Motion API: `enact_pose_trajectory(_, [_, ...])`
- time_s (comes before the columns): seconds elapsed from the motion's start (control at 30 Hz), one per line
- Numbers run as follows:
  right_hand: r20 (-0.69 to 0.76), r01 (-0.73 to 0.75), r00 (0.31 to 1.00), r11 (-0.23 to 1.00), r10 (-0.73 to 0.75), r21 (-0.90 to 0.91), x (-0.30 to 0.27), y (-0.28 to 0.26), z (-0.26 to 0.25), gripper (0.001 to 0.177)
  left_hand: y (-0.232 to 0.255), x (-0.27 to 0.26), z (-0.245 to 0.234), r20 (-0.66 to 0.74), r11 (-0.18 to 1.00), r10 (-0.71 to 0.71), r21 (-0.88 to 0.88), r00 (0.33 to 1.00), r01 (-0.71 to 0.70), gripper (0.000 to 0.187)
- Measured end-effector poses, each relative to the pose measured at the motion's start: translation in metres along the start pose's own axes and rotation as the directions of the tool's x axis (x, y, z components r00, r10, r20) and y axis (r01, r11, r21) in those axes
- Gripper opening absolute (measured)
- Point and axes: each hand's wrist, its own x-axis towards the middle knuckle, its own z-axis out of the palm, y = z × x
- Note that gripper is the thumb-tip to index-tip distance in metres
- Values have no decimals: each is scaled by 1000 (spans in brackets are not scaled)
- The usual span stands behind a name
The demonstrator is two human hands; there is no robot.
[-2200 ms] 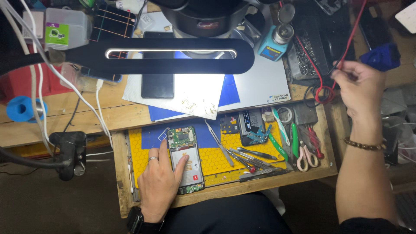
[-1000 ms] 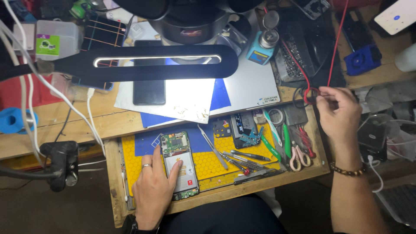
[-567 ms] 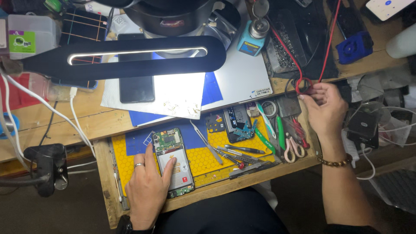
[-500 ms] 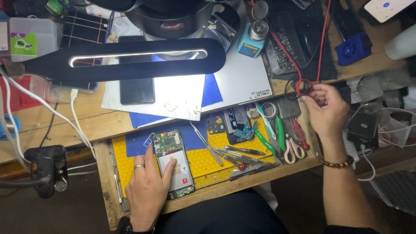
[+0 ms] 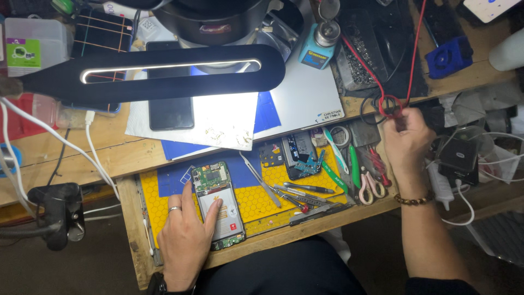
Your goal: The person uses multimeter probes to test points on a smartphone motherboard. They then insert a SIM card into the phone's tray and connect a charging cable to the device.
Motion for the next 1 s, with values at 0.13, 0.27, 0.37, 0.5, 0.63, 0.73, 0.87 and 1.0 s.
enact_pose_trajectory(0.13, [-83, 122, 989, 992, -119, 35, 3, -8, -16, 8, -1, -1, 1, -29, 1000, 24, -4, 999, -25, 69])
enact_pose_trajectory(0.27, [0, 286, 956, 932, -293, -220, 6, -38, -56, 18, -2, -1, 3, -16, 1000, 14, -5, 1000, -14, 70])
enact_pose_trajectory(0.37, [125, 225, 969, 968, -211, -108, 9, -66, -77, 23, -3, -4, 5, -126, 995, 102, -8, 987, -104, 69])
enact_pose_trajectory(0.5, [369, -93, 911, 963, 185, -254, 8, -95, -103, 16, 4, 0, 1, -146, 960, 239, -110, 960, -256, 53])
enact_pose_trajectory(0.63, [662, -385, 608, 892, 438, -237, 23, -114, -115, 26, 51, 0, -5, -159, 731, 479, -473, 864, -492, 45])
enact_pose_trajectory(0.73, [769, -492, 589, 865, 249, 96, 26, -129, -112, 31, 93, 1, 0, 106, 541, 667, -749, 737, -382, 50])
enact_pose_trajectory(0.87, [675, -648, 726, 456, 130, 610, 12, -152, -100, 31, 146, -3, 26, -35, 219, 769, -923, 638, -315, 86])
enact_pose_trajectory(1.0, [627, -625, 776, -49, 74, 779, 5, -148, -94, 18, 167, -13, 55, 77, 197, 848, -964, 525, -177, 64])
